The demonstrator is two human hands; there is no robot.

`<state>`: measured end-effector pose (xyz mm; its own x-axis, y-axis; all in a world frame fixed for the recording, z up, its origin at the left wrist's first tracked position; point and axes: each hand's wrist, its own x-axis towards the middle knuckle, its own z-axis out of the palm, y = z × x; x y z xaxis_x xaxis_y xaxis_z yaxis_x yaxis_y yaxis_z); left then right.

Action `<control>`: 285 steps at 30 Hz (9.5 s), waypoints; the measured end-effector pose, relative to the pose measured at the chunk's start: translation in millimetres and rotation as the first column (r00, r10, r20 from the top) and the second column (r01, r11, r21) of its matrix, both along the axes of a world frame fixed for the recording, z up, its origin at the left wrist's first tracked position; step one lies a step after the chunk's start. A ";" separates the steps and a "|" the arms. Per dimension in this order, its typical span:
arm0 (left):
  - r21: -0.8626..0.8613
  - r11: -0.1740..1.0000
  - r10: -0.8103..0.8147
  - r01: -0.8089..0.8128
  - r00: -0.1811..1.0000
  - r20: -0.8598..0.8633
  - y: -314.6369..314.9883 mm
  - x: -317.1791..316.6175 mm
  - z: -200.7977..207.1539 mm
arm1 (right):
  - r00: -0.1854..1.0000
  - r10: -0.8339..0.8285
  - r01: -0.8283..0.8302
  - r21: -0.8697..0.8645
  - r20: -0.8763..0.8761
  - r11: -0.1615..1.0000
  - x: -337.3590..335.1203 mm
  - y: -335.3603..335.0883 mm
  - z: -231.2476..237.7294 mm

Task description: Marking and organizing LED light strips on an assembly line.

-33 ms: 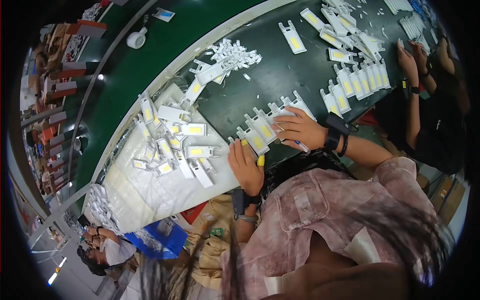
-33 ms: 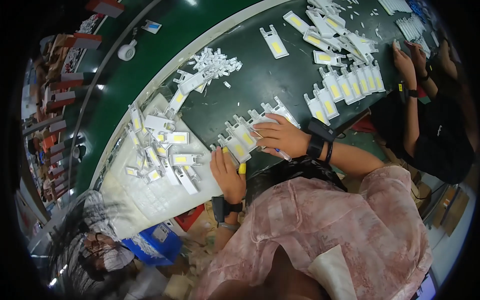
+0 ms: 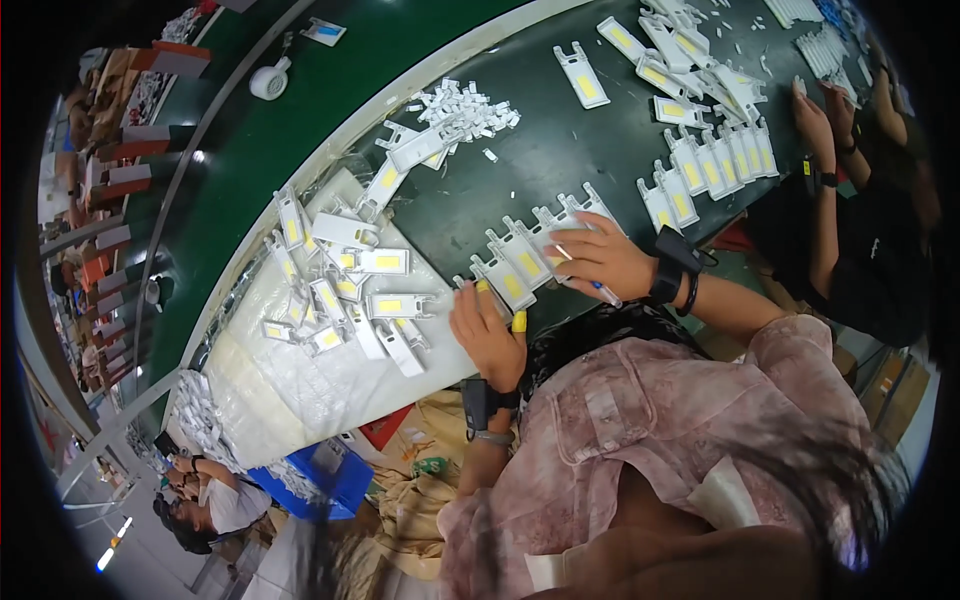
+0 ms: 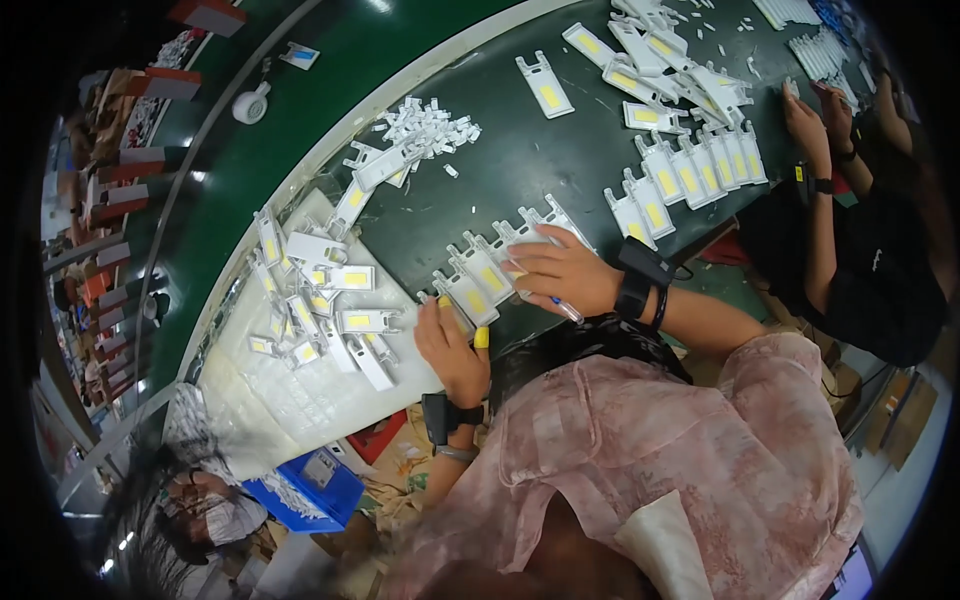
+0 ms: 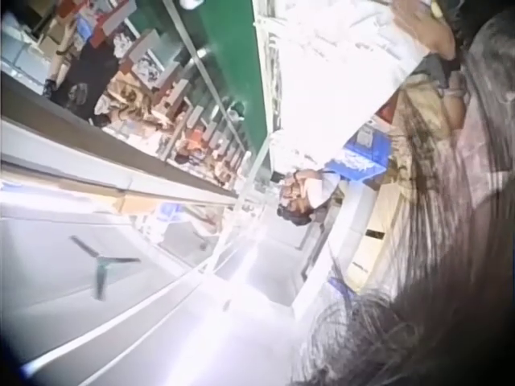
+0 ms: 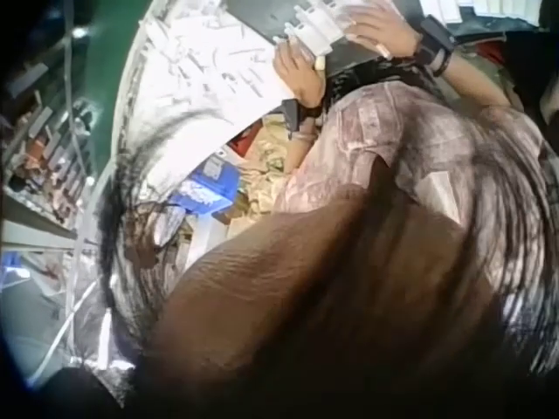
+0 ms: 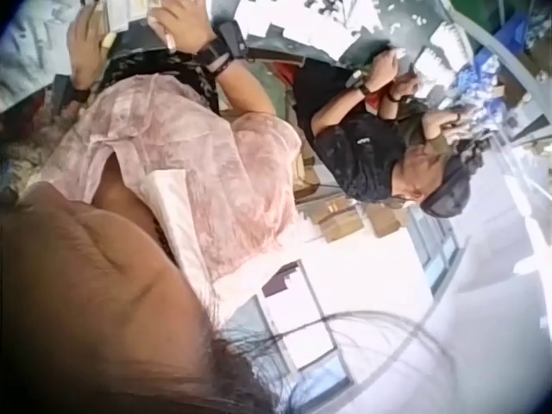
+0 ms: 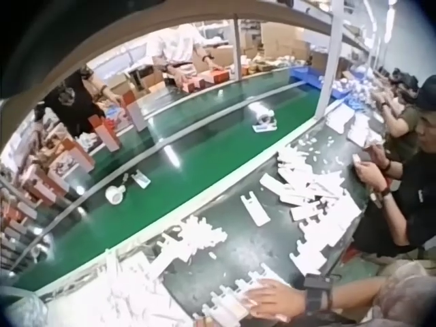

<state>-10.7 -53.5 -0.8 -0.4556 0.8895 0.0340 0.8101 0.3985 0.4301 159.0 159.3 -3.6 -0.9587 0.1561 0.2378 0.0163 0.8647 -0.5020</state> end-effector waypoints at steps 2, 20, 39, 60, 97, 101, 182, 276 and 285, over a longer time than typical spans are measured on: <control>0.024 1.000 -0.014 0.014 1.000 0.006 5.5 0.5 2.2 | 0.992 -0.100 0.101 0.009 -0.079 0.995 10.8 3.4 0.2; -0.070 0.935 -0.352 0.348 0.934 -0.057 27.8 3.8 -9.3 | 0.995 -0.096 0.094 -0.055 -0.018 0.994 35.0 -6.7 -20.7; 0.251 0.968 0.004 0.000 1.000 -0.016 128.4 -106.9 11.5 | 0.969 -0.228 0.193 -0.279 -0.097 0.940 38.8 2.2 -2.3; 0.276 0.951 -0.079 0.138 0.973 -0.215 151.2 -181.6 -29.2 | 0.834 -0.551 0.533 -0.218 -0.030 0.818 0.7 -28.9 5.3; 0.340 0.850 -0.410 0.403 0.910 -0.054 142.0 126.1 -26.7 | 0.731 -0.676 0.618 -0.331 -0.093 0.713 112.7 -5.9 14.6; 0.265 0.885 -0.397 0.383 0.918 -0.001 131.5 121.8 -17.1 | 0.736 -0.667 0.595 -0.358 -0.117 0.719 109.2 -6.9 11.4; 0.185 0.860 -0.426 0.475 0.869 -0.252 195.8 85.5 -1.6 | 0.891 -0.439 0.384 -0.326 -0.113 0.864 112.4 2.7 -1.7; 0.028 0.808 -0.590 0.589 0.807 0.027 165.6 61.6 -6.7 | 0.849 -0.528 0.454 -0.476 -0.024 0.753 57.2 48.3 -13.8; 0.162 0.831 -0.553 0.533 0.825 0.121 171.3 32.9 10.8 | 0.768 -0.635 0.542 -0.610 0.080 0.579 61.9 41.0 -17.4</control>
